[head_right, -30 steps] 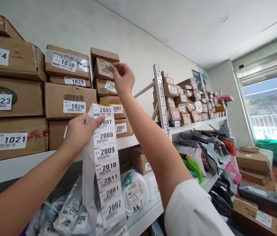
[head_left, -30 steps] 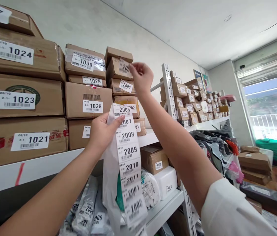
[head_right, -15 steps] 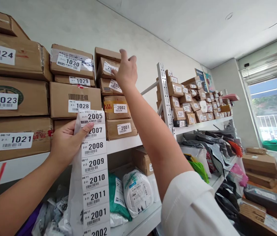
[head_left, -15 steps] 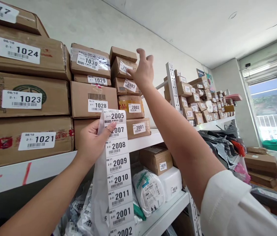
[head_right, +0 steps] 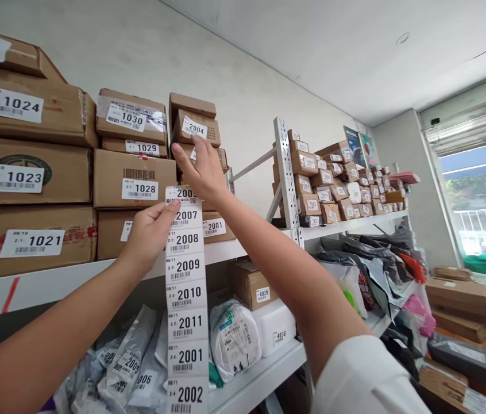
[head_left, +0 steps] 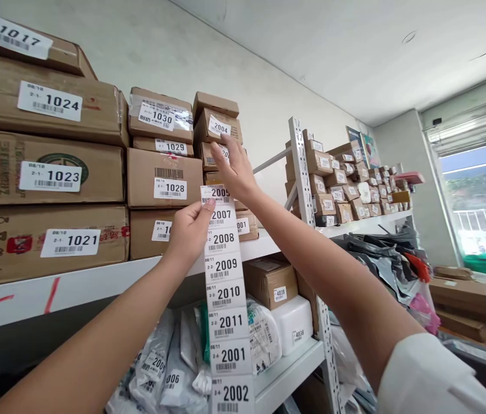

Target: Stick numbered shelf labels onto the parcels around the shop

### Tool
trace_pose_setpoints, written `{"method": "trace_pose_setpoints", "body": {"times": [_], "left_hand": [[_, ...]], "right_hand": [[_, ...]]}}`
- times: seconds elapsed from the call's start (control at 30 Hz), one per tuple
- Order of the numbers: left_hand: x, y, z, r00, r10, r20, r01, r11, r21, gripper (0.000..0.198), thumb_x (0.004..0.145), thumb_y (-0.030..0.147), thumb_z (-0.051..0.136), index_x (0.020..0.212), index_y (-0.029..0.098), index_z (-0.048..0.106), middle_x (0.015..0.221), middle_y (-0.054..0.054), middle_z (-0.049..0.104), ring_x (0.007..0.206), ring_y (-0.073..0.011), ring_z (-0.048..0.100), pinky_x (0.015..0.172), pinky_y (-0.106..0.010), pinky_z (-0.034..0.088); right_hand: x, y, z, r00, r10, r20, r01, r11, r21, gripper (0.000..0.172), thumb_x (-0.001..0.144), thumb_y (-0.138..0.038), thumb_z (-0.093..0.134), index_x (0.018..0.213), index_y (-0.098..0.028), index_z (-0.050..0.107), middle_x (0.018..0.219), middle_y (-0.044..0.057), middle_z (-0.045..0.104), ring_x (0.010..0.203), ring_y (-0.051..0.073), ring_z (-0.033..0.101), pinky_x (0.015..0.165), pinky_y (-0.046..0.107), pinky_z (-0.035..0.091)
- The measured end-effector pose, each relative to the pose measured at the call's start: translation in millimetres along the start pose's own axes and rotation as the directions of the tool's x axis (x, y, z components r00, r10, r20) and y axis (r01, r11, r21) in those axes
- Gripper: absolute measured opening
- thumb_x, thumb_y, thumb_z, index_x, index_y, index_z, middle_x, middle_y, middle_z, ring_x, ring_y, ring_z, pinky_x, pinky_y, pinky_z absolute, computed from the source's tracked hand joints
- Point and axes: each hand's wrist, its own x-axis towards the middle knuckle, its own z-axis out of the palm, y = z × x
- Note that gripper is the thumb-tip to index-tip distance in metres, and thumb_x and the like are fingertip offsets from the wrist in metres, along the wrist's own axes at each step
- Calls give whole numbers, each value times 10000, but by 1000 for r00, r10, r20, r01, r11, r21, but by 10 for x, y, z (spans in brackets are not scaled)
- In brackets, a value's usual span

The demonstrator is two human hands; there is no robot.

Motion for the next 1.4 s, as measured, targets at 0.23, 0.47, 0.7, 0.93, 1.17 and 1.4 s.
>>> {"method": "trace_pose_setpoints", "body": {"times": [0.23, 0.47, 0.7, 0.93, 1.17, 1.4], "left_hand": [[-91, 63, -106, 1000, -5, -6, 5, 1000, 16, 390, 780, 555, 646, 646, 192, 595, 580, 6, 588, 546, -147, 533, 519, -254, 415], [-45, 35, -436, 996, 9, -86, -4, 998, 56, 410, 750, 604, 651, 735, 195, 667, 656, -26, 665, 559, -161, 568, 506, -253, 433], [-30, 10, -148, 997, 17, -79, -17, 1000, -4, 370, 698, 547, 732, 799, 191, 724, 676, -21, 675, 578, -155, 568, 511, -246, 427], [3, -36, 65, 981, 100, -167, -99, 995, 14, 322, 768, 510, 678, 784, 189, 678, 692, -21, 663, 643, -163, 590, 570, -257, 458], [156, 38, 106, 937, 242, -251, -249, 968, 2, 239, 756, 424, 712, 784, 200, 633, 778, -9, 667, 690, -139, 586, 646, -255, 463], [249, 152, 54, 927, 326, -187, -258, 913, 316, 518, 827, 519, 602, 493, 216, 349, 448, 54, 331, 447, -108, 328, 462, -275, 257]], "right_hand": [[702, 287, 288, 1000, 13, -3, -13, 972, -235, 772, 852, -760, 307, 1370, -204, 442, 1475, 125, 389, 1432, 330, 220, 1149, 589, 179], [-275, -153, 6, 980, 17, 199, -89, 929, 360, 532, 884, -660, 411, 1124, -241, 632, 1138, 63, 658, 1110, 215, 587, 920, 376, 509], [-660, -130, -88, 956, 84, 281, -230, 809, 540, 298, 745, -406, 732, 952, -209, 648, 896, 24, 688, 836, 159, 642, 783, 322, 542], [-620, -153, -215, 981, 139, 132, -183, 886, 427, 192, 788, -378, 687, 874, -223, 613, 870, 6, 647, 780, 141, 616, 733, 306, 538], [-654, -99, -173, 984, 163, 73, -177, 851, 494, 224, 792, -397, 683, 934, -237, 614, 870, 11, 651, 788, 144, 616, 727, 300, 536], [-565, -90, -239, 986, 153, -59, -119, 914, 388, 76, 830, -317, 645, 845, -242, 643, 883, 18, 666, 804, 158, 621, 693, 324, 535]]}}
